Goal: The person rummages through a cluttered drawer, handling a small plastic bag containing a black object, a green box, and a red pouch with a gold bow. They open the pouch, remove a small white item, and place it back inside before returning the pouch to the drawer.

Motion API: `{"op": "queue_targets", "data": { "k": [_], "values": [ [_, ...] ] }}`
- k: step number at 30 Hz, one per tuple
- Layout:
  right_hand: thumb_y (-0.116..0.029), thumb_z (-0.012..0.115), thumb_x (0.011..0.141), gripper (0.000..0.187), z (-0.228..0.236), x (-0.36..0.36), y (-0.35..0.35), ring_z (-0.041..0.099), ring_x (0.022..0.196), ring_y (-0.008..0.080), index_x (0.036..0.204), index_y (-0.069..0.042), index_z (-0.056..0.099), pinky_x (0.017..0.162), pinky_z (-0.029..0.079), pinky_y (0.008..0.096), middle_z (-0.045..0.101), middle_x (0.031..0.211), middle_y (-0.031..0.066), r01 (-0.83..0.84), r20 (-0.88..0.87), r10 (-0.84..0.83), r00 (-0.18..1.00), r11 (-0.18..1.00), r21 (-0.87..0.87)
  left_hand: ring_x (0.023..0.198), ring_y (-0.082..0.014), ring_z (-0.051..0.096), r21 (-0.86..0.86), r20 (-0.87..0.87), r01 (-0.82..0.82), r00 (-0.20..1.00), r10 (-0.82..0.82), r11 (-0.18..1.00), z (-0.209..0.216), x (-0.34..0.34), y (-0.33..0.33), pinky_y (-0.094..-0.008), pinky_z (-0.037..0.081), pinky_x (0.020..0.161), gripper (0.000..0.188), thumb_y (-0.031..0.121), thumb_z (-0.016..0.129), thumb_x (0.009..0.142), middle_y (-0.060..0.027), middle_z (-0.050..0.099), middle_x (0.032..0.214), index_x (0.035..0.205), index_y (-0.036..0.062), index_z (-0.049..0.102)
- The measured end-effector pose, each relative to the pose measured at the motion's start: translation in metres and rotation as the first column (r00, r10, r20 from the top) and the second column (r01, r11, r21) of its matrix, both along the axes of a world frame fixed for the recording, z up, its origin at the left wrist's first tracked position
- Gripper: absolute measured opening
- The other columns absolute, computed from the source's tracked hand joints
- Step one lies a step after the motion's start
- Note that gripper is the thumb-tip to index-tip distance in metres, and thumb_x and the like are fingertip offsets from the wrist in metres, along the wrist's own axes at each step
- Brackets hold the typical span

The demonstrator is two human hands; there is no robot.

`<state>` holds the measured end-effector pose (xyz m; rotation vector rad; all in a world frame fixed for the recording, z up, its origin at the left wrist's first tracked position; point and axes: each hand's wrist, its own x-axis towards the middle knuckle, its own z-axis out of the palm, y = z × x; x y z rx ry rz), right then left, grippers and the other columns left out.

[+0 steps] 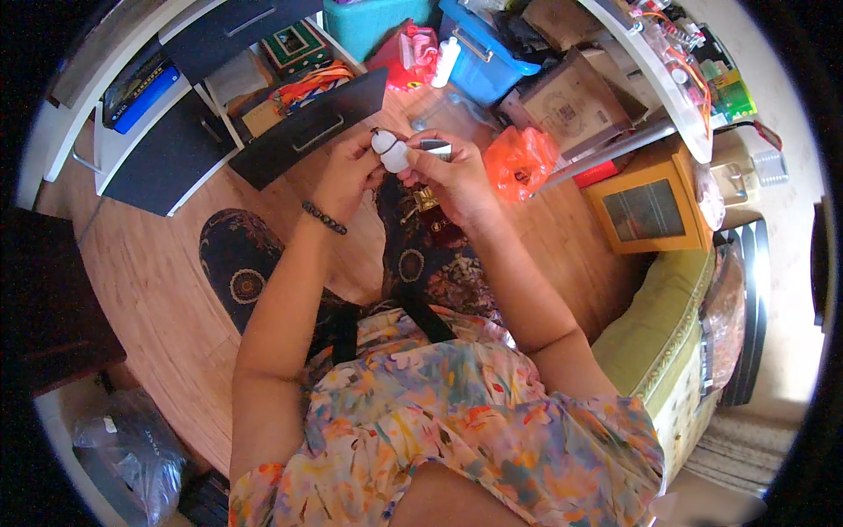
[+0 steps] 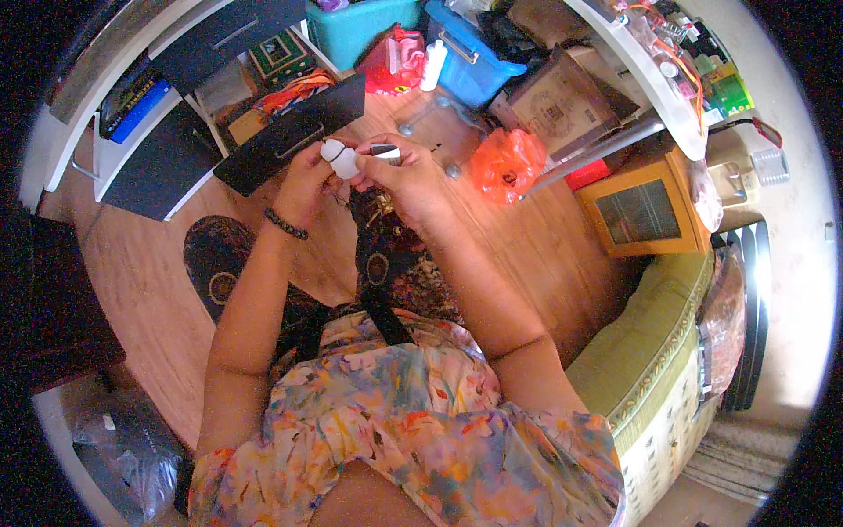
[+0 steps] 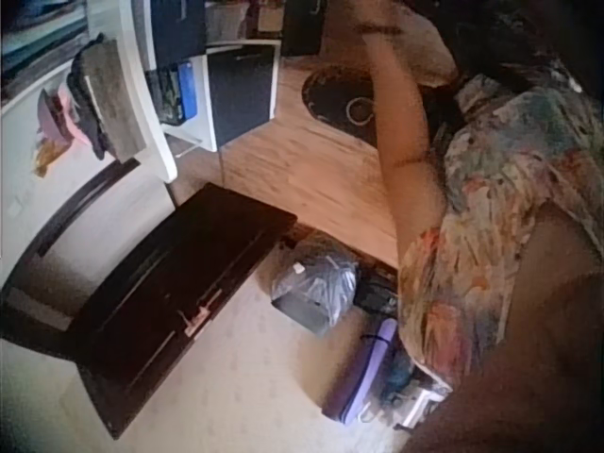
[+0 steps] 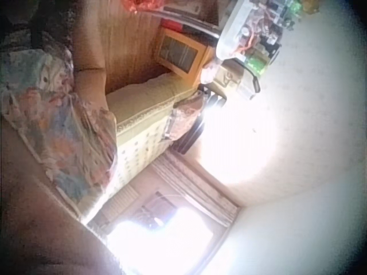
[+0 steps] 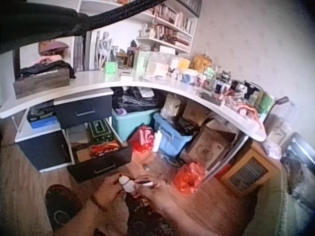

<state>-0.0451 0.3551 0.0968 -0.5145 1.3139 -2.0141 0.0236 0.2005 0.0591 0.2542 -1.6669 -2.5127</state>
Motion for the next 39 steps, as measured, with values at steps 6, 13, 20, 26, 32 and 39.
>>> {"op": "queue_targets", "data": {
  "k": [6, 13, 20, 26, 32, 39],
  "values": [
    [-0.002, 0.064, 0.077, 0.015, 0.004, -0.004, 0.004, 0.058, 0.056, 0.0126, 0.091, 0.002, 0.060, 0.051, 0.047, 0.0227, 0.062, 0.072, 0.0078, 0.016, -0.179, 0.031, 0.983, 0.967, 0.255, 0.059, -0.0061, 0.044, -0.338, -0.064, -0.155, 0.988, 0.142, 0.928, 0.014, 0.006, -0.016, -0.0190, 0.037, 0.055, 0.015, 0.014, 0.045, 0.090, 0.0014, 0.056, 0.078, 0.093, 0.0049, 0.057],
    [-0.004, 0.065, 0.076, 0.014, 0.006, 0.001, 0.000, 0.058, 0.054, 0.0136, 0.087, 0.002, 0.060, 0.048, 0.047, 0.0235, 0.061, 0.069, 0.0086, 0.021, -0.083, 0.002, 0.997, 0.958, 0.287, 0.064, -0.0093, 0.048, 0.112, -0.060, -0.295, 0.951, 0.303, 0.949, 0.018, -0.009, -0.014, -0.0222, 0.040, 0.057, 0.023, 0.023, 0.045, 0.094, -0.0036, 0.060, 0.082, 0.079, 0.0091, 0.054],
    [-0.004, 0.062, 0.078, 0.020, -0.002, 0.003, 0.001, 0.062, 0.062, 0.0190, 0.096, 0.002, 0.057, 0.056, 0.051, 0.0279, 0.063, 0.081, 0.0129, -0.018, 0.155, 0.019, 0.988, 1.000, -0.006, 0.076, -0.0109, 0.056, 0.047, 0.097, -0.202, 0.976, 0.197, 0.978, -0.020, -0.021, -0.017, -0.0232, 0.044, 0.066, 0.022, 0.023, 0.042, 0.095, -0.0018, 0.061, 0.087, 0.092, 0.0081, 0.059],
    [-0.005, 0.061, 0.081, 0.023, -0.002, 0.001, -0.006, 0.063, 0.072, 0.0230, 0.101, 0.004, 0.054, 0.066, 0.053, 0.0316, 0.062, 0.090, 0.0159, 0.092, 0.191, -0.086, 0.978, 0.995, -0.024, 0.096, -0.0162, 0.055, 0.341, -0.129, -0.013, 0.990, 0.061, 0.940, 0.011, -0.007, 0.005, -0.0309, 0.044, 0.085, 0.037, 0.032, 0.038, 0.095, -0.0065, 0.057, 0.107, 0.114, 0.0025, 0.050],
    [-0.005, 0.061, 0.081, 0.020, 0.007, 0.006, -0.012, 0.063, 0.073, 0.0246, 0.098, 0.003, 0.054, 0.069, 0.053, 0.0339, 0.062, 0.091, 0.0171, 0.150, 0.209, -0.137, 0.968, 0.988, -0.047, 0.107, -0.0181, 0.051, 0.246, -0.171, -0.132, 0.969, 0.177, 0.960, 0.005, -0.002, 0.011, -0.0326, 0.039, 0.093, 0.050, 0.039, 0.033, 0.095, -0.0086, 0.054, 0.116, 0.126, 0.0003, 0.043],
    [-0.004, 0.061, 0.080, 0.018, 0.001, 0.003, -0.014, 0.063, 0.072, 0.0238, 0.096, 0.003, 0.054, 0.067, 0.053, 0.0342, 0.062, 0.088, 0.0163, 0.137, 0.185, -0.124, 0.975, 0.989, -0.063, 0.101, -0.0158, 0.054, -0.087, -0.196, -0.176, 0.968, 0.156, 0.981, 0.018, -0.001, 0.007, -0.0319, 0.042, 0.091, 0.040, 0.029, 0.044, 0.094, -0.0062, 0.058, 0.107, 0.118, -0.0015, 0.051]
  ]
}}
